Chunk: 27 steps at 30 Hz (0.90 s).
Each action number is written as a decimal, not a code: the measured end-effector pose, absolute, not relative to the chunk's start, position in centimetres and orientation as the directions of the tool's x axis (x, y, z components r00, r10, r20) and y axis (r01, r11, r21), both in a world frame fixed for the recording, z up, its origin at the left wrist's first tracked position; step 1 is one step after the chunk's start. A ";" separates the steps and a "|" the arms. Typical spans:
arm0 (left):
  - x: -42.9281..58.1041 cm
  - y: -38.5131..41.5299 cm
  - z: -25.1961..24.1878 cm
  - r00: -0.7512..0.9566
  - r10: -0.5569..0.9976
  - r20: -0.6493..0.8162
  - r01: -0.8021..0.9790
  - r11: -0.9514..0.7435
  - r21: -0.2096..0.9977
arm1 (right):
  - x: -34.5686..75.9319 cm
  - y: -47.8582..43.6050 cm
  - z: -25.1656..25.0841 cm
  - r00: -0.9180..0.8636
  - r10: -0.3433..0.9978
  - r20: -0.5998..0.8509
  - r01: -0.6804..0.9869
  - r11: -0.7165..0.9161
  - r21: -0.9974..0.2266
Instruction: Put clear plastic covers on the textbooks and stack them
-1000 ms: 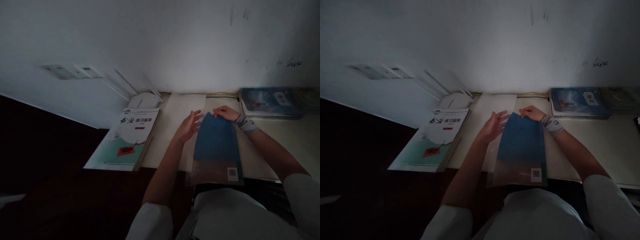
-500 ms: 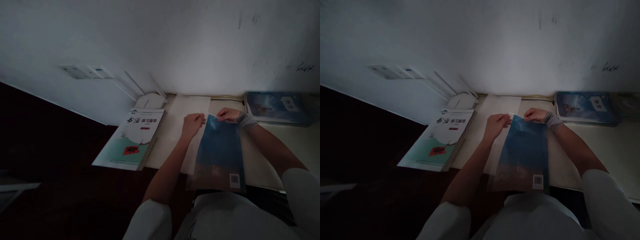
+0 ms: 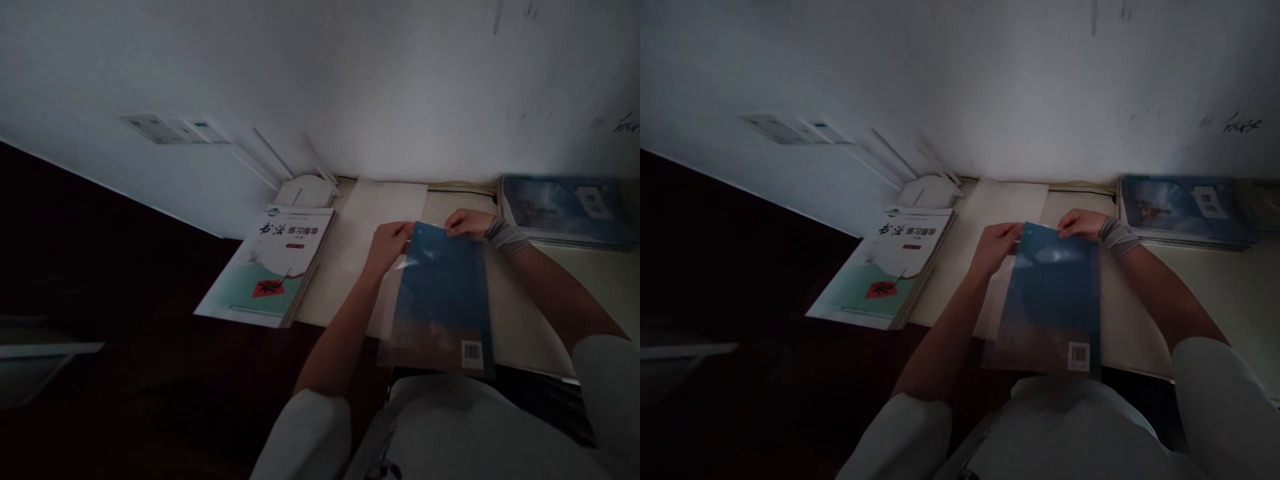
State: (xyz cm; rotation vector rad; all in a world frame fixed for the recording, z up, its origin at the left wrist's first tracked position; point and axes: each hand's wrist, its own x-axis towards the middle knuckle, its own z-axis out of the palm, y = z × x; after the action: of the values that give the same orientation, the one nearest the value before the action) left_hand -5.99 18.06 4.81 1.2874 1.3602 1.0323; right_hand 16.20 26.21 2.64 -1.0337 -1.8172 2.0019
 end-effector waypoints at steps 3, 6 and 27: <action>-5.8 17.9 4.7 0.060 0.995 -0.078 0.138 0.069 0.988 | 15.8 26.3 3.1 -0.664 0.696 -0.273 0.263 -0.124 -0.957; -6.1 17.9 4.9 0.049 0.989 -0.141 0.035 0.139 0.990 | 15.4 26.4 3.2 -0.570 0.799 -0.193 0.292 -0.022 -0.956; -6.5 6.8 0.5 0.417 0.830 -0.370 -0.646 0.557 0.522 | 18.2 23.0 0.8 -0.388 0.921 0.023 0.350 0.170 -0.921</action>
State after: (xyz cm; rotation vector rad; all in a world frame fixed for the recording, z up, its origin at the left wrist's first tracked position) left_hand -6.50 6.83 0.52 0.3206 0.6470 0.9463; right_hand 18.16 22.95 0.84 -1.2014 -1.8393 1.2006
